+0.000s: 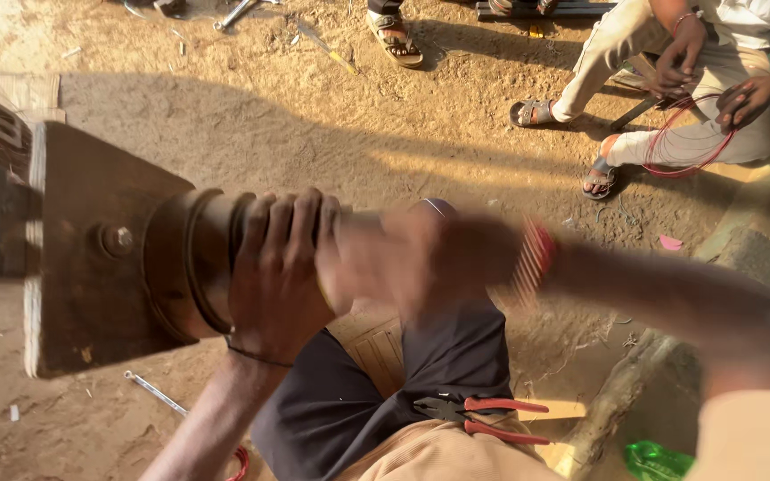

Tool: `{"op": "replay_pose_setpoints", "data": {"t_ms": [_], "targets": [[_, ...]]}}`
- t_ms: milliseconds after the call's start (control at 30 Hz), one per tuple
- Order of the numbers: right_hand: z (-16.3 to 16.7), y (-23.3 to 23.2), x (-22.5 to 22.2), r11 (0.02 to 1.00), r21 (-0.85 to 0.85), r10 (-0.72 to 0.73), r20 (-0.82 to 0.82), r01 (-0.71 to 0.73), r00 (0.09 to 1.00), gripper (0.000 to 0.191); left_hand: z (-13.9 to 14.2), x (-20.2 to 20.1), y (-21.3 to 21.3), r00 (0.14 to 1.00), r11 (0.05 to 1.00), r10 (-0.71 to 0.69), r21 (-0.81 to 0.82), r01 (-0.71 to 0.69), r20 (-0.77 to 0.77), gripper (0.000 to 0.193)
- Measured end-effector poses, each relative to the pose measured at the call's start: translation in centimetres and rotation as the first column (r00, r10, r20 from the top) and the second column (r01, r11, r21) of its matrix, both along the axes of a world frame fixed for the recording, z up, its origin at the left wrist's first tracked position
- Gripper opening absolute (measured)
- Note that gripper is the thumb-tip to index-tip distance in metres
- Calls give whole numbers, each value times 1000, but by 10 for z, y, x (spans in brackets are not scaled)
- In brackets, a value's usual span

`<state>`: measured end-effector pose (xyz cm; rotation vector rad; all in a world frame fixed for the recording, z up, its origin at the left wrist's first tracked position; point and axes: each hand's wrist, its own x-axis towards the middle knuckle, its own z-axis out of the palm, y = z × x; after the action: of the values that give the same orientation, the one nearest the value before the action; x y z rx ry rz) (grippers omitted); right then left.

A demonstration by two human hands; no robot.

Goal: The person sits on a plastic chair and winds red copper wire around a cylindrical metal component mounted on a wooden stand. They use their hands to wrap the wire tightly and repeatedly around the component's shaft.

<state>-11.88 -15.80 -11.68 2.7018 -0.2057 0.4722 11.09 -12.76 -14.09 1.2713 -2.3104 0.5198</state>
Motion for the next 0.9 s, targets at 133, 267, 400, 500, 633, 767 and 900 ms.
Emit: {"op": "replay_pose_setpoints", "data": {"t_ms": [133,267,400,500,633,767,900], "targets": [[-37,-107,3,966,238,-134,136,99,982,10,7,0,5,997,998,-38,43,41,-66,58],[-117,-51,3,654,746,-173,-10,122,985,6,6,11,1,994,998,-9,67,16,-109,55],[-76,43,3,724,686,-89,-16,75,996,8,0,17,-4,994,997,7,79,2,-112,58],[-32,-2,-21,923,377,-100,56,72,993,12,-4,11,1,996,995,-38,90,45,-81,57],[-69,-98,-22,920,379,-187,200,100,962,18,-5,2,9,998,997,-31,70,34,-53,60],[-151,-58,-9,695,707,-217,32,131,976,21,-3,10,8,997,994,0,112,8,-72,59],[-129,46,-6,130,972,-224,-165,197,960,21,-3,18,3,995,994,8,110,3,-104,68]]}}
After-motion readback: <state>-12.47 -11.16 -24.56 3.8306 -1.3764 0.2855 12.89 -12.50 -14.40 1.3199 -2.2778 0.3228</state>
